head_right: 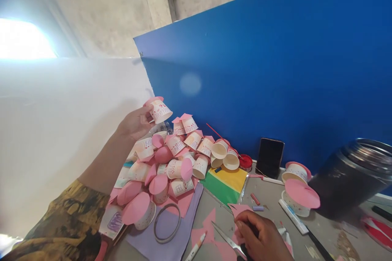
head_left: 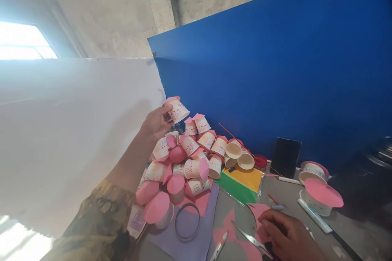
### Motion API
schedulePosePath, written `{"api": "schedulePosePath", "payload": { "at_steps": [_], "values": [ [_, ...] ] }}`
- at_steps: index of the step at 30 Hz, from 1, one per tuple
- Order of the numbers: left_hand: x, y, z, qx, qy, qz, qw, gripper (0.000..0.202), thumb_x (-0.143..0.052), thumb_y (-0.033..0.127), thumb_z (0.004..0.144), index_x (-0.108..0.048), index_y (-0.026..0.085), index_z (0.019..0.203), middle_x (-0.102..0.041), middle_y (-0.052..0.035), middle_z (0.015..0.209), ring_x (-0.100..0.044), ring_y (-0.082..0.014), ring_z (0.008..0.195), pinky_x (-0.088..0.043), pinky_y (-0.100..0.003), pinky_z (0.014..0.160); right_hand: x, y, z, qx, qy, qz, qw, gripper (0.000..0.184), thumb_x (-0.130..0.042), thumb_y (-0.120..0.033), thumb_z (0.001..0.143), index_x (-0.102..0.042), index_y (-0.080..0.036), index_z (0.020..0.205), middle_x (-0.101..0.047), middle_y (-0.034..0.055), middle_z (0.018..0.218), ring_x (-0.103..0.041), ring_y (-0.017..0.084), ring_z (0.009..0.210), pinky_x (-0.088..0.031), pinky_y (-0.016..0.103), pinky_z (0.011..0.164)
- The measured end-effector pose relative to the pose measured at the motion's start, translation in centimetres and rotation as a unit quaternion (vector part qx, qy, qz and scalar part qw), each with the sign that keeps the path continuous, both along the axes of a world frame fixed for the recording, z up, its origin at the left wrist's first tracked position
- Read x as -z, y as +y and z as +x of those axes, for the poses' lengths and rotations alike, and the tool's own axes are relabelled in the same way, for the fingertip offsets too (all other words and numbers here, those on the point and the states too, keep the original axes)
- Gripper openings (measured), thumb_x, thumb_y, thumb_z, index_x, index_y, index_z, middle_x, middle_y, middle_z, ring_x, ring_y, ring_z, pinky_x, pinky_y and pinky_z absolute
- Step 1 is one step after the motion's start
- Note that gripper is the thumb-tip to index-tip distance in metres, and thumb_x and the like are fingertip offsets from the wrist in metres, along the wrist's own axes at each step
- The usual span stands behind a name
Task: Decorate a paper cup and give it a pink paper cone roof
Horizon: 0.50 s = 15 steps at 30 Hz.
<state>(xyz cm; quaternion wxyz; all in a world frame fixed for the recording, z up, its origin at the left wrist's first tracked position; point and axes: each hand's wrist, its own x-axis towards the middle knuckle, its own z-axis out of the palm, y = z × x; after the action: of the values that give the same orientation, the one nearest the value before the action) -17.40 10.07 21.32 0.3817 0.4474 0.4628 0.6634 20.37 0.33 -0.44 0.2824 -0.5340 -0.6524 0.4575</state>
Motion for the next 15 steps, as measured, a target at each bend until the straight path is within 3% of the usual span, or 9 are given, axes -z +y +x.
{"api": "schedulePosePath", "payload": {
  "at_steps": [4, 11, 15],
  "values": [
    [-0.5, 0.9, 1.6, 0.022, 0.022, 0.004, 1.000, 0.050, -0.086, 0.028, 0.064, -0.076, 0.014, 0.111, -0.074, -0.0093, 0.102, -0.066, -0.0229, 0.093, -0.054, -0.031, 0.072, -0.2, 0.1, 0.0, -0.018, -0.009, 0.014, 1.000, 0.028, -0.057, -0.046, 0.084, -0.068, -0.024, 0.071, -0.073, 0.0030, 0.072, -0.068, 0.023, 0.072, -0.052, 0.028, 0.068],
    [3.7, 2.2, 6.6, 0.066, 0.003, -0.050, 0.997, 0.062, -0.094, 0.018, 0.052, -0.064, 0.018, 0.106, -0.072, -0.0029, 0.092, -0.068, -0.0188, 0.079, -0.054, -0.035, 0.072, -0.4, 0.0, -0.1, -0.027, 0.006, 0.024, 0.999, 0.027, -0.052, -0.042, 0.087, -0.066, -0.023, 0.073, -0.070, 0.0015, 0.069, -0.065, 0.022, 0.069, -0.050, 0.030, 0.068],
    [3.8, 3.1, 6.7, 0.062, 0.011, -0.051, 0.997, 0.062, -0.094, 0.018, 0.052, -0.062, 0.018, 0.105, -0.071, -0.0023, 0.090, -0.068, -0.0185, 0.078, -0.053, -0.035, 0.072, 0.0, 0.0, 0.0, -0.039, 0.001, 0.036, 0.999, 0.026, -0.052, -0.040, 0.088, -0.066, -0.023, 0.075, -0.071, 0.0011, 0.070, -0.066, 0.021, 0.071, -0.049, 0.029, 0.068]
  ]
}}
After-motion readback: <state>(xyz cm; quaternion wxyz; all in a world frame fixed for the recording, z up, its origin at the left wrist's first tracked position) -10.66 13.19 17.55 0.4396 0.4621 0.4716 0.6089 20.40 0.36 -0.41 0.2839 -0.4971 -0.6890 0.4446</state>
